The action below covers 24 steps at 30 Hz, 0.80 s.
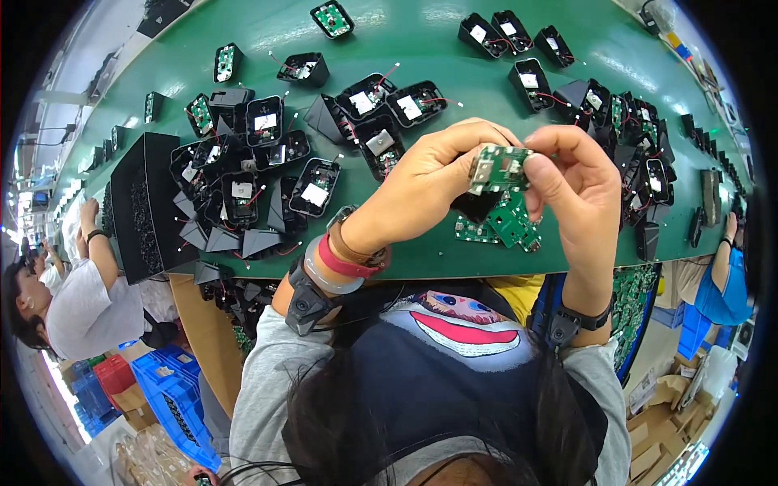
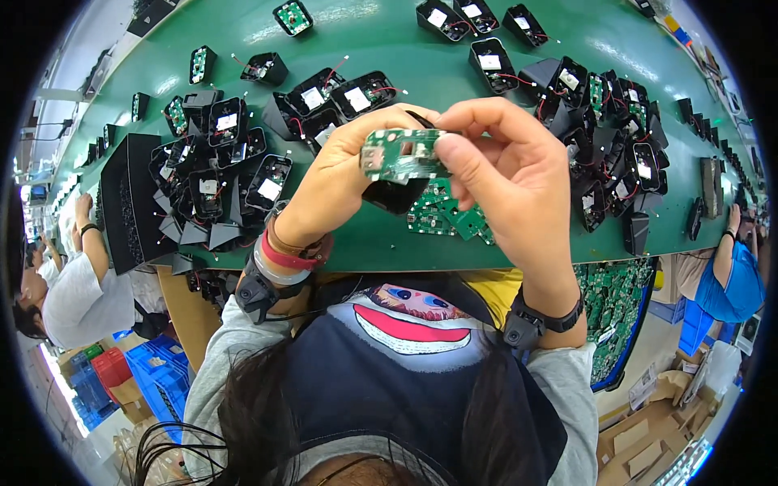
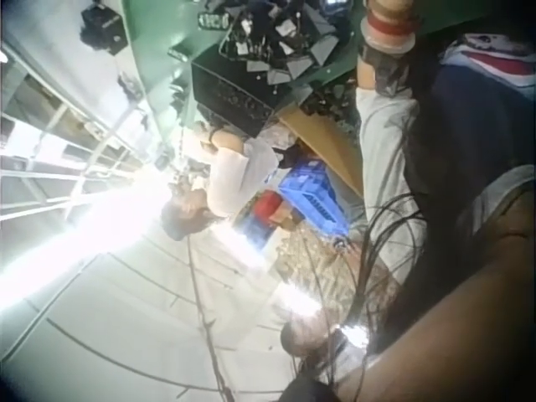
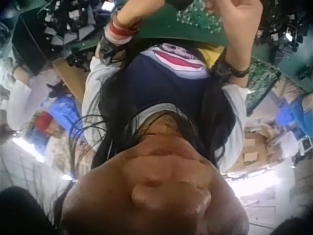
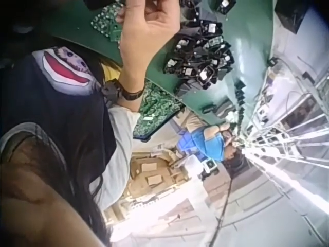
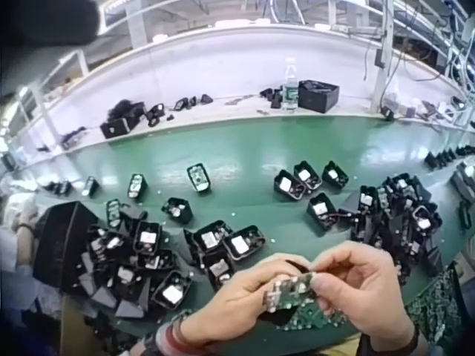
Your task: The person picks up a black plastic housing and a green circuit board, fits the board into the housing, and connects a small wire to the board by hand. They then place the assembled unit on the table and repeat the process with another set of components.
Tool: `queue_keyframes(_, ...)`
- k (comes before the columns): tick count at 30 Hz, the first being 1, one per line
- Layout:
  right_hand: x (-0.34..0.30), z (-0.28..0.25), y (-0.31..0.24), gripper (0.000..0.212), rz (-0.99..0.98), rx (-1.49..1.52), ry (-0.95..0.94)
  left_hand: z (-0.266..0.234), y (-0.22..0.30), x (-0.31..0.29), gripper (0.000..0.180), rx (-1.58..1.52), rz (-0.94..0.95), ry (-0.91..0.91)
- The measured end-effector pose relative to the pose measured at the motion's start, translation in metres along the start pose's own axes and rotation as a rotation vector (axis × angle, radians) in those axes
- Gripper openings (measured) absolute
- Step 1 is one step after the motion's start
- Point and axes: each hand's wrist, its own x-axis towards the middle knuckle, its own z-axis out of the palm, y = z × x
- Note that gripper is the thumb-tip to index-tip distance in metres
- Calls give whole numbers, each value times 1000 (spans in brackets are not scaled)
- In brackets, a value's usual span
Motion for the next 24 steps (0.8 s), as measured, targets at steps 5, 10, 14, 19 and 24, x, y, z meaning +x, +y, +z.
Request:
queue_keyframes(5,4,-7,2,15,3,12,18,-6,6,-4,30,-185,-217,-81)
queue_keyframes(10,3,-11,-1,14,3,25,-47,-5,11,-2,30,-313,-315,-149)
queue_keyframes(14,2,-18,-4,13,51,-56,-91,-5,7,-1,28,-199,-357,-222)
queue_keyframes(19,16,-23,-9,10,17,-257,-183,6,1,-1,26,-164,-434,-178)
queue_keyframes(24,32,-44,-8,15,85,-404,-397,0,-4,1,44,-230,-360,-187)
